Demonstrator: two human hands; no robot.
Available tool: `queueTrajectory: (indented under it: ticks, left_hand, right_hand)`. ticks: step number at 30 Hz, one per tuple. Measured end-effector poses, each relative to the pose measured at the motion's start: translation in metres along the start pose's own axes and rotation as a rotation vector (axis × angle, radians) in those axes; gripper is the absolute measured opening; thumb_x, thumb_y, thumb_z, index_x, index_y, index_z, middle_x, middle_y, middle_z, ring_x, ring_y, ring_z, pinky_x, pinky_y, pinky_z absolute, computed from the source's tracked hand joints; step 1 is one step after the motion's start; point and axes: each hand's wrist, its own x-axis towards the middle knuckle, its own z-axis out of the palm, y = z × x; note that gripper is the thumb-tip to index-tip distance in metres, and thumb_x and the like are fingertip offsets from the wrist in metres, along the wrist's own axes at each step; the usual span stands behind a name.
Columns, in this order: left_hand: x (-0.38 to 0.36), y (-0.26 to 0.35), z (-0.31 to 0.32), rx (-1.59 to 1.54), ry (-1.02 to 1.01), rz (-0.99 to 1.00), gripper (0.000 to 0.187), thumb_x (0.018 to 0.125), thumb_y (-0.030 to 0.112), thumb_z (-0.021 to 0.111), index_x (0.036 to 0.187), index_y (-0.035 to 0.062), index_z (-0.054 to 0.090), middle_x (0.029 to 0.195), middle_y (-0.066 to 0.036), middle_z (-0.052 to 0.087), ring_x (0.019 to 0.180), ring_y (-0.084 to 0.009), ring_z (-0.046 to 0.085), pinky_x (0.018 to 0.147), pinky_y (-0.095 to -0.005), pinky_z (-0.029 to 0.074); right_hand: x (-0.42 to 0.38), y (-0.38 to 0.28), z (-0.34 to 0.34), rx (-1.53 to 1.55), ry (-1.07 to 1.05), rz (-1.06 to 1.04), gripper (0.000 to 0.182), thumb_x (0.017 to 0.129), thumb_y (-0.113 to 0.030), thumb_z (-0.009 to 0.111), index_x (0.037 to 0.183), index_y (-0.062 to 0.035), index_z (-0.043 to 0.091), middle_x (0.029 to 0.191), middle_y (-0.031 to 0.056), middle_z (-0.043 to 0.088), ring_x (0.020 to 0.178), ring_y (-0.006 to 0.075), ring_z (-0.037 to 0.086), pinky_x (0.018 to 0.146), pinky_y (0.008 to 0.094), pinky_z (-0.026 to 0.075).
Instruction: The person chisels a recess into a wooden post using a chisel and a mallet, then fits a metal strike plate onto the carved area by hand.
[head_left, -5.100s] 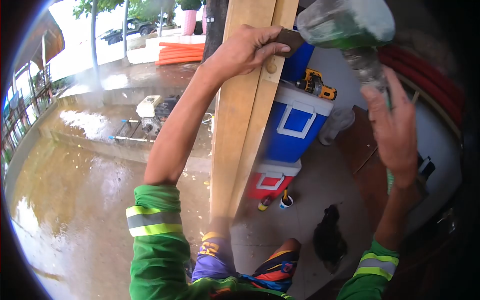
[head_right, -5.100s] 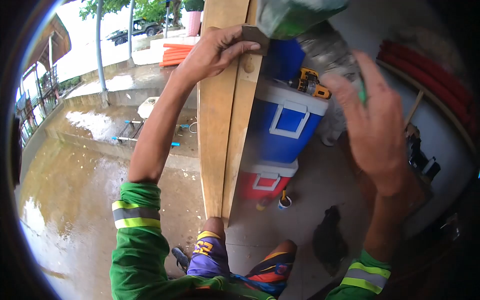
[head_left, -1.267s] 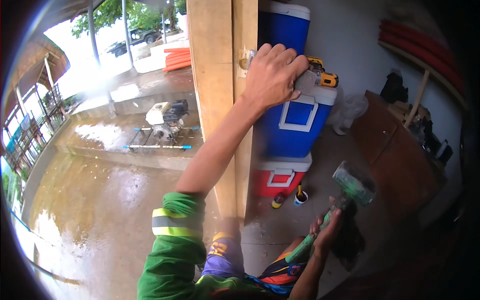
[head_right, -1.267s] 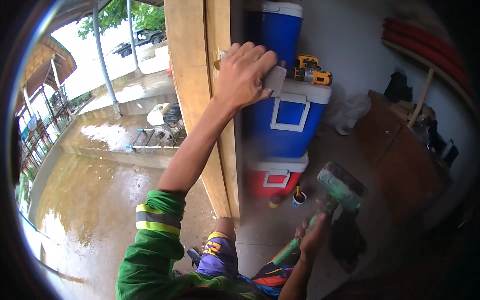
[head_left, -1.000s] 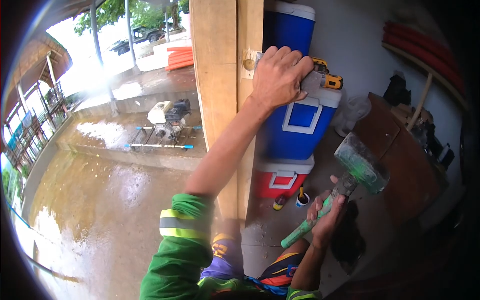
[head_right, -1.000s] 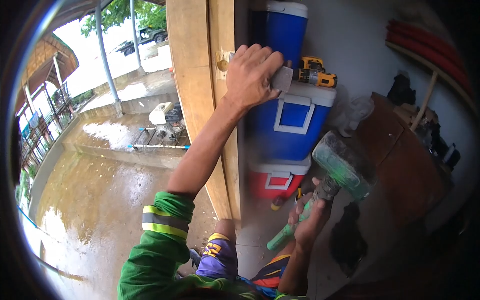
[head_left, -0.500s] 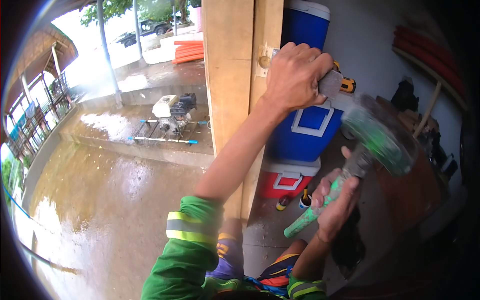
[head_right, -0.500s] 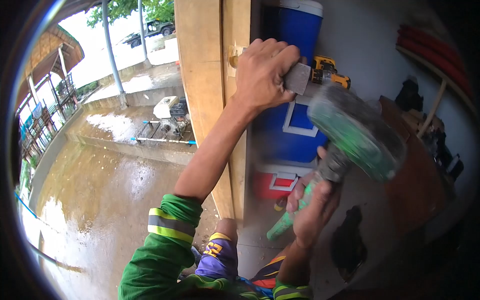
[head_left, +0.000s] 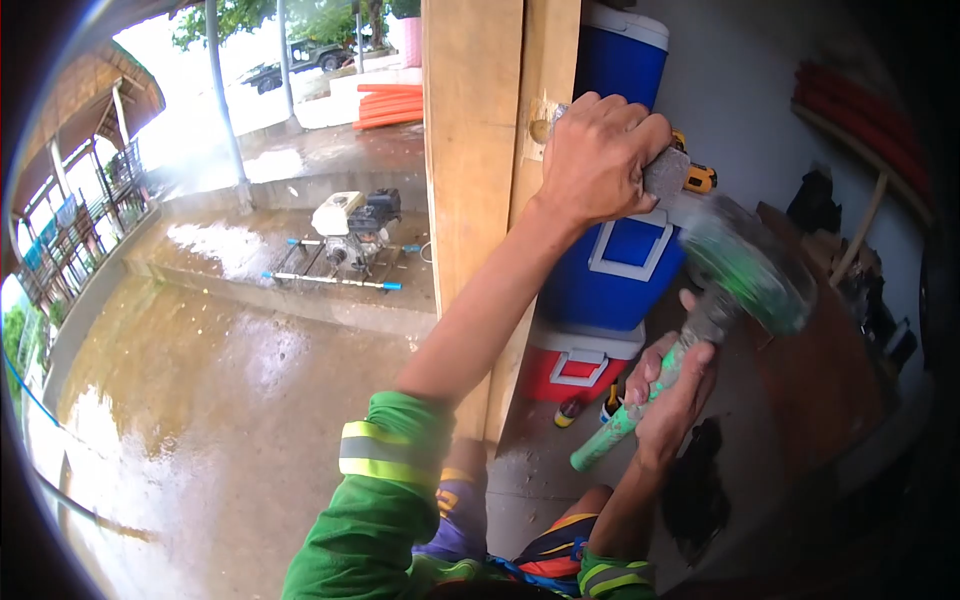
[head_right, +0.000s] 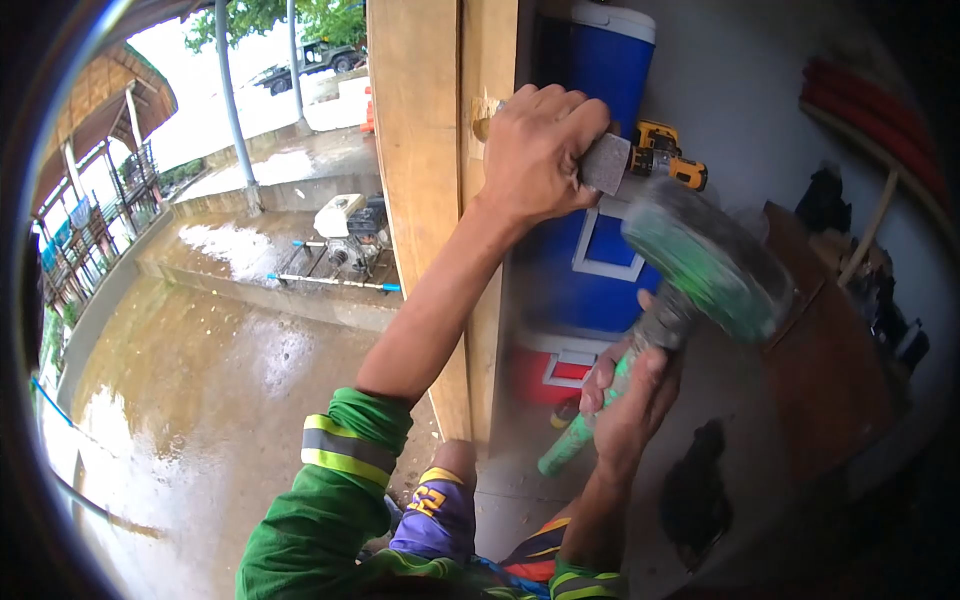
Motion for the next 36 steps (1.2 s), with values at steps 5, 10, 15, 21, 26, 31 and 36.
queueTrajectory:
  ticks: [5, 10, 15, 21, 26, 31, 36]
  left_hand:
    - [0.0, 0.002, 0.005, 0.03, 0.085, -0.004, 0.033, 0.046, 0.016, 0.075, 0.074, 0.0136, 0.057, 0.07, -0.003, 0.056, 0.068, -0.0239, 0.054, 0.063, -0.0374, 0.039]
    - [0.002, 0.003, 0.01, 0.069, 0.093, -0.017, 0.035, 0.046, 0.018, 0.078, 0.072, 0.0133, 0.055, 0.069, -0.003, 0.054, 0.068, -0.0238, 0.053, 0.064, -0.037, 0.038]
    - [0.001, 0.002, 0.014, 0.161, 0.079, 0.007, 0.04, 0.044, 0.022, 0.081, 0.072, 0.0138, 0.054, 0.069, -0.002, 0.053, 0.068, -0.0236, 0.052, 0.063, -0.0368, 0.037]
    - [-0.001, 0.002, 0.013, 0.105, 0.111, -0.019, 0.042, 0.043, 0.021, 0.082, 0.073, 0.014, 0.053, 0.07, -0.003, 0.052, 0.069, -0.0235, 0.052, 0.063, -0.0373, 0.036]
    - [-0.001, -0.002, 0.01, 0.084, 0.12, -0.01, 0.041, 0.043, 0.02, 0.081, 0.073, 0.0135, 0.053, 0.07, -0.003, 0.052, 0.07, -0.0241, 0.052, 0.063, -0.0378, 0.036]
    - [-0.003, -0.003, 0.007, 0.027, 0.117, -0.014, 0.04, 0.045, 0.019, 0.079, 0.073, 0.0129, 0.053, 0.071, -0.004, 0.052, 0.07, -0.0252, 0.052, 0.063, -0.038, 0.037]
    - [-0.003, 0.0, 0.007, 0.04, 0.091, 0.011, 0.036, 0.046, 0.017, 0.077, 0.074, 0.0141, 0.054, 0.071, -0.003, 0.054, 0.07, -0.024, 0.053, 0.064, -0.0375, 0.038]
  right_hand:
    - [0.004, 0.001, 0.007, 0.017, -0.109, 0.056, 0.073, 0.101, -0.062, 0.038, 0.14, -0.0003, 0.042, 0.071, 0.0033, 0.043, 0.046, 0.0097, 0.039, 0.041, 0.0261, 0.036]
    - [0.009, 0.005, -0.008, 0.198, -0.089, -0.044, 0.07, 0.102, -0.061, 0.038, 0.138, -0.0008, 0.044, 0.068, 0.0027, 0.043, 0.045, 0.0099, 0.039, 0.041, 0.0256, 0.036]
    - [0.023, -0.004, -0.007, 0.046, -0.081, 0.034, 0.077, 0.099, -0.067, 0.036, 0.14, -0.0022, 0.044, 0.065, 0.0028, 0.042, 0.042, 0.0107, 0.036, 0.04, 0.0262, 0.036]
    - [0.024, -0.007, -0.009, 0.109, -0.154, 0.066, 0.081, 0.098, -0.07, 0.039, 0.14, -0.0007, 0.043, 0.064, 0.0027, 0.042, 0.041, 0.0106, 0.035, 0.039, 0.027, 0.036]
    - [0.009, -0.001, -0.004, 0.261, -0.131, -0.037, 0.074, 0.102, -0.061, 0.038, 0.142, -0.0001, 0.041, 0.065, 0.0039, 0.042, 0.044, 0.0104, 0.038, 0.041, 0.0255, 0.035]
    - [0.009, -0.008, -0.005, 0.035, -0.176, 0.025, 0.078, 0.101, -0.066, 0.035, 0.14, 0.0005, 0.042, 0.065, 0.0038, 0.041, 0.043, 0.0103, 0.037, 0.04, 0.026, 0.035]
    - [-0.005, -0.006, -0.01, 0.081, -0.051, -0.037, 0.083, 0.098, -0.071, 0.034, 0.143, -0.002, 0.04, 0.061, -0.0003, 0.039, 0.04, 0.0065, 0.033, 0.035, 0.0219, 0.03]
